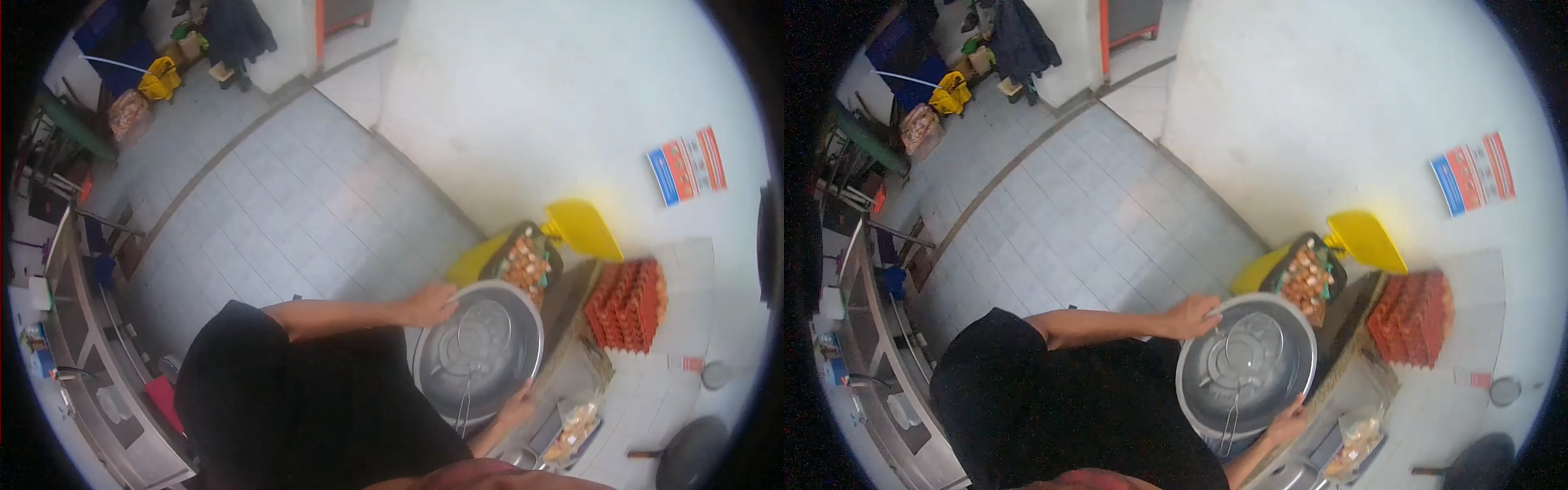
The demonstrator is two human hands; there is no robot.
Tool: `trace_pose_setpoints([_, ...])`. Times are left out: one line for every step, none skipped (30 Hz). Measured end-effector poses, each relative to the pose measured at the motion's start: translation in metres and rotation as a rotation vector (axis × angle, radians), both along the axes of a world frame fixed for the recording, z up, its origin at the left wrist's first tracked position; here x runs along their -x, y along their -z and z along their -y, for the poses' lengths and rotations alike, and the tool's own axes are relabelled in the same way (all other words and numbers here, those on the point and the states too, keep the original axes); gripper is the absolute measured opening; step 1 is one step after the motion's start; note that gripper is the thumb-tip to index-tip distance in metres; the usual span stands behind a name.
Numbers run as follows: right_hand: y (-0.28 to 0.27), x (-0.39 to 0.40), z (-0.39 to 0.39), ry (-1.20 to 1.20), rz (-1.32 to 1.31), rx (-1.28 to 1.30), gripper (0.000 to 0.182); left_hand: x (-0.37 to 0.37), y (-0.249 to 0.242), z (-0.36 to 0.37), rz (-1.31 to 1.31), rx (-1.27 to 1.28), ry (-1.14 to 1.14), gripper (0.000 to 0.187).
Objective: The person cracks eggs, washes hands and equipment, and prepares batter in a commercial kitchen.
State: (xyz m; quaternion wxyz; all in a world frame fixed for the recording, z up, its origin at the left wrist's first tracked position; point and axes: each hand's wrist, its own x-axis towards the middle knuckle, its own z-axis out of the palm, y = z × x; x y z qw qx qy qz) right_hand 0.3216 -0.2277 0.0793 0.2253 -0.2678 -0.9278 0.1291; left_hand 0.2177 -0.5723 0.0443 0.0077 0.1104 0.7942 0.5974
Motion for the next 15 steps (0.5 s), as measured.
trace_pose_setpoints([0.004,0.037,0.030,-0.049,-0.023,0.035,0.064,0.015,-0.003,0.035,0.007,0.012,-0.052,0.024])
trace_pose_setpoints([0.007,0.077,0.059,-0.099,-0.049,0.073,0.064,0.033,-0.005,0.070,0.009,0.027,-0.105,0.025])
trace_pose_setpoints([0.015,0.117,0.067,-0.177,-0.097,0.086,0.062,0.053,-0.005,0.082,0.009,0.059,-0.158,0.025])
trace_pose_setpoints([0.019,0.155,0.106,-0.256,-0.147,0.090,0.060,0.071,-0.004,0.123,0.014,0.069,-0.205,0.025])
trace_pose_setpoints([0.025,0.193,0.140,-0.297,-0.133,0.137,0.059,0.085,-0.004,0.157,0.024,0.080,-0.249,0.025])
trace_pose_setpoints([0.031,0.234,0.167,-0.334,-0.115,0.183,0.057,0.102,-0.003,0.184,0.036,0.092,-0.290,0.025])
trace_pose_setpoints([0.035,0.273,0.196,-0.369,-0.099,0.223,0.056,0.117,-0.008,0.211,0.078,0.113,-0.350,0.025])
trace_pose_setpoints([0.034,0.310,0.227,-0.411,-0.022,0.244,0.055,0.129,-0.019,0.238,0.120,0.132,-0.409,0.024])
trace_pose_setpoints([0.032,0.347,0.262,-0.453,0.055,0.263,0.055,0.144,-0.025,0.267,0.162,0.152,-0.467,0.023])
trace_pose_setpoints([0.028,0.378,0.296,-0.517,0.010,0.300,0.056,0.156,-0.024,0.283,0.156,0.162,-0.548,0.023])
trace_pose_setpoints([0.023,0.412,0.335,-0.582,-0.035,0.335,0.057,0.169,-0.023,0.306,0.150,0.170,-0.630,0.022])
trace_pose_setpoints([0.031,0.453,0.366,-0.664,-0.029,0.367,0.057,0.186,-0.023,0.333,0.136,0.184,-0.711,0.022])
trace_pose_setpoints([0.042,0.489,0.394,-0.743,-0.020,0.398,0.057,0.201,-0.019,0.359,0.126,0.179,-0.769,0.021])
trace_pose_setpoints([0.044,0.523,0.426,-0.804,-0.019,0.381,0.056,0.213,-0.012,0.381,0.126,0.167,-0.826,0.021])
trace_pose_setpoints([0.046,0.558,0.464,-0.866,-0.023,0.366,0.055,0.228,-0.007,0.405,0.122,0.156,-0.883,0.021])
